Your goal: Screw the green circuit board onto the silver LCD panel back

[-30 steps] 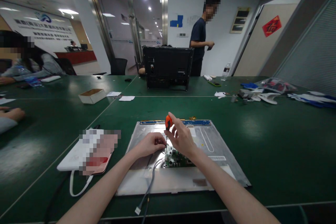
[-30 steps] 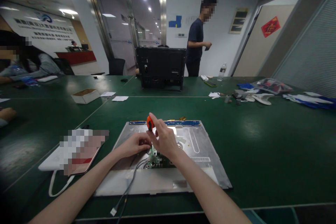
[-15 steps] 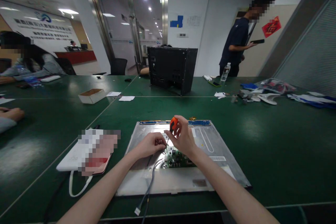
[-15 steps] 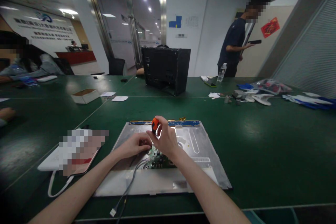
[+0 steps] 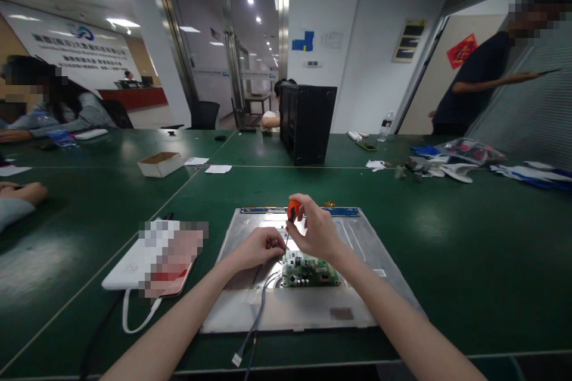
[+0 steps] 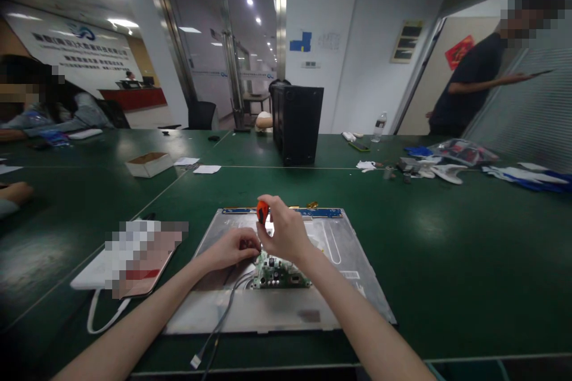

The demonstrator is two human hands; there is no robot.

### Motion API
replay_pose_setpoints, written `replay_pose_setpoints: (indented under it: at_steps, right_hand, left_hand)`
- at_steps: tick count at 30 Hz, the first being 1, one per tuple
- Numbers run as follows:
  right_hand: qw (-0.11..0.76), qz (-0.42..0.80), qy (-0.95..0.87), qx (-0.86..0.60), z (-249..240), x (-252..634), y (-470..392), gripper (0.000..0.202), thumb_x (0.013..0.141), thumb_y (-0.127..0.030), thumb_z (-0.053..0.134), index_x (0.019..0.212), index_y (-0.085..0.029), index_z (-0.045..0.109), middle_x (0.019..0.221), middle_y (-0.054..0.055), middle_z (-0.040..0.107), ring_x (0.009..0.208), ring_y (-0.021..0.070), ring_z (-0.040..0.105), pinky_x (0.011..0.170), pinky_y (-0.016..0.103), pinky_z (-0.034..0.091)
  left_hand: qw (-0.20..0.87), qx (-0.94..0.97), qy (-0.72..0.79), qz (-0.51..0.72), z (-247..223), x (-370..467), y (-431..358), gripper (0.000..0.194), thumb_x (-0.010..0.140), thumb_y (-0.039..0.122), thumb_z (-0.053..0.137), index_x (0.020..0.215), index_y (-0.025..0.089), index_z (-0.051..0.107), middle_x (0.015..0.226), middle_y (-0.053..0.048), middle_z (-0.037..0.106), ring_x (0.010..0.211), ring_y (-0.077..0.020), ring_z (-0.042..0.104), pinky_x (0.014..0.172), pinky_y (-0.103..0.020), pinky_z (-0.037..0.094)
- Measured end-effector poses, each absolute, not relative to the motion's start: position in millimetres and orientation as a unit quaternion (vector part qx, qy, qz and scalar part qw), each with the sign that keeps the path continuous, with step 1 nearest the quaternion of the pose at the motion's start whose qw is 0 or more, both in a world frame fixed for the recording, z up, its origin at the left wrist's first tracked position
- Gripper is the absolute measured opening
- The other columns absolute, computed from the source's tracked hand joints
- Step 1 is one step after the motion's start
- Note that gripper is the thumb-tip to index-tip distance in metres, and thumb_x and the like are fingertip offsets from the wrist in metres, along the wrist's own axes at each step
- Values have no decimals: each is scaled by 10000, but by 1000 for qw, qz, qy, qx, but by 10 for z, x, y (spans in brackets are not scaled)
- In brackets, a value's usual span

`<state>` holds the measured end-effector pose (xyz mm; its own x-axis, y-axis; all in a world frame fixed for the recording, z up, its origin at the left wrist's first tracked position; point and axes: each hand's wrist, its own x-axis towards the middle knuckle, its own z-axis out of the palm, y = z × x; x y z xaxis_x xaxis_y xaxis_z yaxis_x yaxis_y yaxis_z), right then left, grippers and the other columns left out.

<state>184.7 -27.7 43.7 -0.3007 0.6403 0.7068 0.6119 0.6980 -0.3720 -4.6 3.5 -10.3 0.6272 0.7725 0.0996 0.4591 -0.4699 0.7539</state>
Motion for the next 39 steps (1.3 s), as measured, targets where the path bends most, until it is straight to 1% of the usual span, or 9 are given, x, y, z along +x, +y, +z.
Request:
replay_pose_setpoints:
  at_steps: [2, 5, 8, 11, 14, 19, 21, 29, 39]
  right_hand:
    - [411, -1, -819, -400, 595, 1862, -284, 384, 799, -221, 552, 1155, -188, 410, 907, 33, 601, 720, 139, 545, 616, 245, 382]
    - [324, -23, -838, -439, 827, 1856, -273, 190, 874, -376, 524, 943, -201, 505, 759, 1, 608, 613, 120, 512, 560, 237, 304]
    - [227, -58, -852, -469, 989, 1823, -249, 348, 899, -524, 465, 782, -208, 552, 628, -3, 591, 567, 123, 497, 521, 246, 211]
    - [187, -79, -856, -475, 1071, 1792, -241, 437, 878, -600, 453, 720, -211, 575, 589, 4, 586, 550, 125, 490, 509, 256, 172]
    - [167, -78, -865, -466, 1109, 1788, -251, 406, 875, -570, 475, 716, -213, 587, 588, 8, 594, 543, 124, 486, 503, 258, 166]
    - [155, -29, -886, -437, 1139, 1869, -251, 132, 846, -341, 545, 852, -211, 569, 722, 2, 652, 602, 116, 508, 516, 248, 201]
    - [158, -10, -891, -426, 1148, 1913, -239, 103, 832, -289, 544, 893, -206, 551, 772, 4, 658, 619, 112, 509, 519, 246, 214]
    - [148, -17, -893, -425, 1142, 1983, -185, 256, 846, -472, 584, 927, -230, 564, 672, -9, 594, 569, 116, 469, 514, 251, 202]
    - [146, -23, -894, -424, 1107, 1968, -155, 176, 830, -353, 576, 956, -230, 573, 681, -2, 606, 569, 113, 458, 522, 254, 187]
  left_hand:
    - [360, 826, 371, 224, -89, -47, 27, 90, 747, 178, 617, 802, 164, 687, 746, -2, 652, 701, -130, 571, 653, -228, 432]
    - [362, 824, 371, 229, -83, -47, 22, 87, 741, 182, 624, 795, 160, 689, 723, -2, 645, 678, -127, 563, 633, -224, 425]
    - [372, 819, 371, 230, -102, -46, 28, 85, 739, 177, 623, 787, 154, 689, 696, -1, 636, 651, -123, 554, 614, -221, 418]
    - [381, 817, 366, 233, -134, -46, 41, 86, 747, 172, 613, 787, 153, 687, 678, 3, 628, 632, -118, 546, 600, -218, 414]
    - [374, 821, 364, 231, -154, -48, 49, 85, 749, 173, 615, 791, 160, 688, 689, 4, 630, 637, -118, 542, 596, -217, 406]
    - [370, 820, 372, 230, -152, -49, 42, 81, 755, 187, 621, 805, 162, 680, 725, -1, 633, 651, -119, 542, 602, -215, 411]
    - [372, 818, 374, 230, -146, -47, 38, 83, 755, 190, 623, 811, 163, 678, 741, -2, 636, 661, -120, 544, 610, -216, 416]
    - [374, 814, 386, 219, -121, -36, 35, 81, 752, 202, 633, 809, 173, 683, 742, 3, 634, 668, -121, 541, 617, -220, 412]
    - [386, 797, 403, 232, -152, -5, 9, 76, 733, 193, 647, 790, 157, 681, 718, -1, 637, 661, -121, 542, 617, -225, 400]
